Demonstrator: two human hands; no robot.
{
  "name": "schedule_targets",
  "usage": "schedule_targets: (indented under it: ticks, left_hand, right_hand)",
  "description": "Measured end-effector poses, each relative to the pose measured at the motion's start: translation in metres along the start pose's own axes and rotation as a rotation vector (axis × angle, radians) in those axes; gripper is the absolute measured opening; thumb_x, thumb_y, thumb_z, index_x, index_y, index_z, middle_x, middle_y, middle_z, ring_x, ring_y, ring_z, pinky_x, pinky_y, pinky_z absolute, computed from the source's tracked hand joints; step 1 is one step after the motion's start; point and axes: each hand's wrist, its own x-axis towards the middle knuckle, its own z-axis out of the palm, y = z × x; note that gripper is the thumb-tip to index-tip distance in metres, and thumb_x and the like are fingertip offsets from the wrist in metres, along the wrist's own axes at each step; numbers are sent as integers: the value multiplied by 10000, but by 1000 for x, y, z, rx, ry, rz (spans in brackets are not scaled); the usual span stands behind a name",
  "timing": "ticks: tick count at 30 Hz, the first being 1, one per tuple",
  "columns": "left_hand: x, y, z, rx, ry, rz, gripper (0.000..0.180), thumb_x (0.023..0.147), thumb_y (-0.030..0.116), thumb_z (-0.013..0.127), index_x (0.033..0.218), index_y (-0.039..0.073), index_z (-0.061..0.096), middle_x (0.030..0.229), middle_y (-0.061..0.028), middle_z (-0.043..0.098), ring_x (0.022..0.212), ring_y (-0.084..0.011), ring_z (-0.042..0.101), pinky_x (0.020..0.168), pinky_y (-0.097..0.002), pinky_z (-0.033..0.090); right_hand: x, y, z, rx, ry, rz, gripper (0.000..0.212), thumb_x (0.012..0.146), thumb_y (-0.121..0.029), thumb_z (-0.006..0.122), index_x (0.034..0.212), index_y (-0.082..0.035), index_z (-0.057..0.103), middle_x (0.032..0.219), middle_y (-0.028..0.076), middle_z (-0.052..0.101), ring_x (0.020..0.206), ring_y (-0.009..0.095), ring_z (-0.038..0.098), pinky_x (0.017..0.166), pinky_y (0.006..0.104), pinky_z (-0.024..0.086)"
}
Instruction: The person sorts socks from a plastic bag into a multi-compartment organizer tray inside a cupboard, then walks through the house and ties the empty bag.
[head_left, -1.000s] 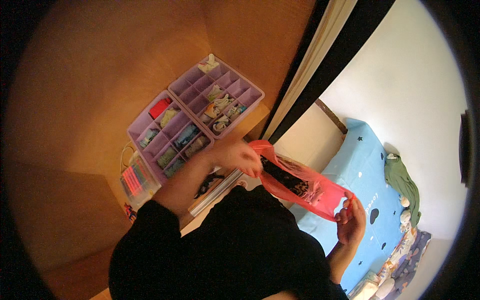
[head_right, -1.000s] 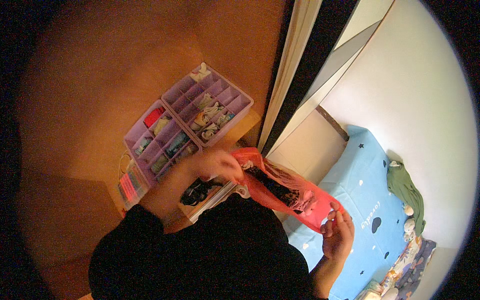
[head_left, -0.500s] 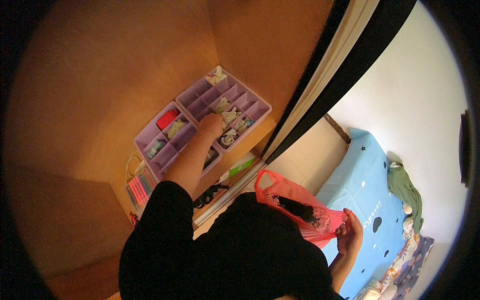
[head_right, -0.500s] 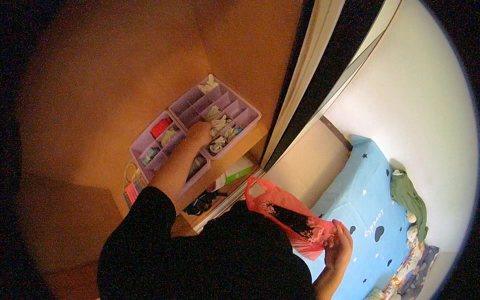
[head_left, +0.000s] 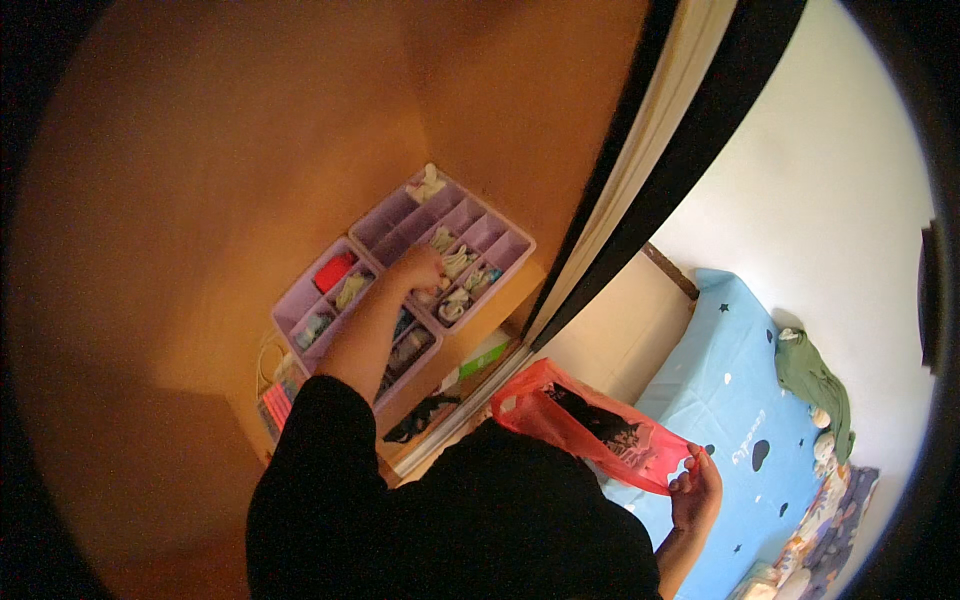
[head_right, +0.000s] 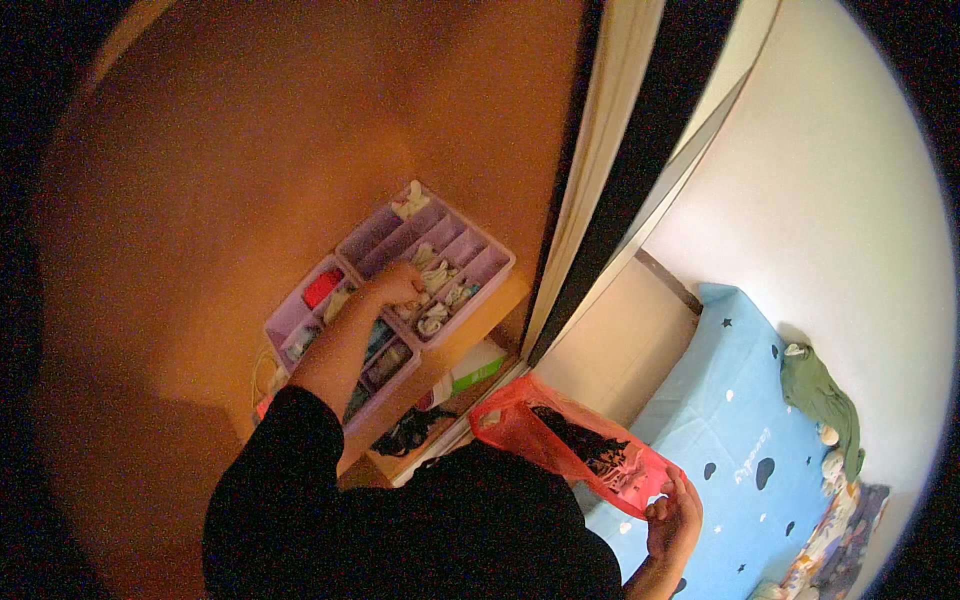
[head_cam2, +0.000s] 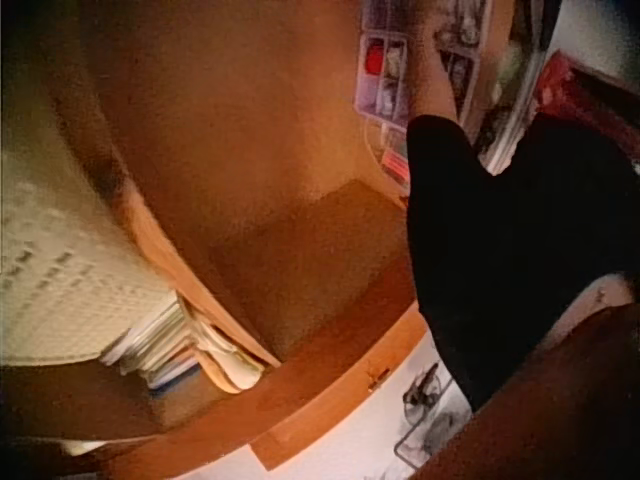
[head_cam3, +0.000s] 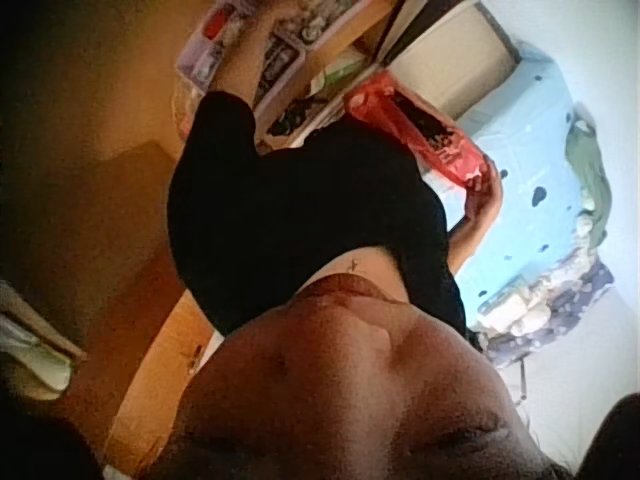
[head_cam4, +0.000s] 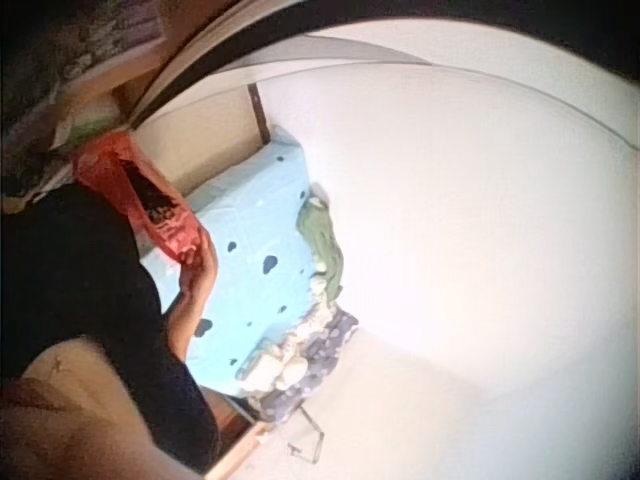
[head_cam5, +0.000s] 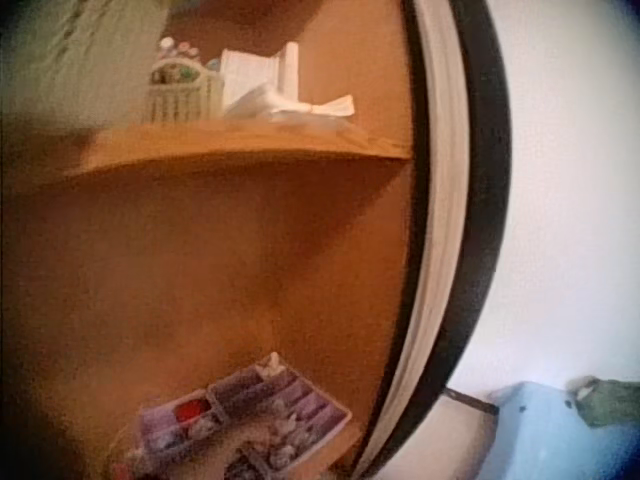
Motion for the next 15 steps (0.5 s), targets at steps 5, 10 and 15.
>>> schedule_targets:
  ticks: [5,10,15]
  left_hand:
    - [19,-33,-56,-187,693,-155,211,682,98,579,885,51,609,912,-162,576,763,-295,565,626,-374,449]
    - [79,-67,-79,-12,469,-277,248,693,72,573,941,57,587,898,-145,576,758,-272,566,630,-352,453]
    - [119,-75,-77,55,322,-321,292,705,47,566,997,63,564,885,-129,577,753,-250,566,634,-329,457]
  right_hand:
    - [-11,4,12,7,-47,-35,260,816,-199,503,994,-13,541,677,-24,540,418,54,381,412,206,336]
    - [-29,11,26,46,-22,-64,261,812,-177,495,996,4,536,685,-13,535,424,56,382,413,202,327]
    - [-40,20,27,73,43,-42,271,801,-180,505,996,4,541,693,-13,534,430,53,388,412,198,319]
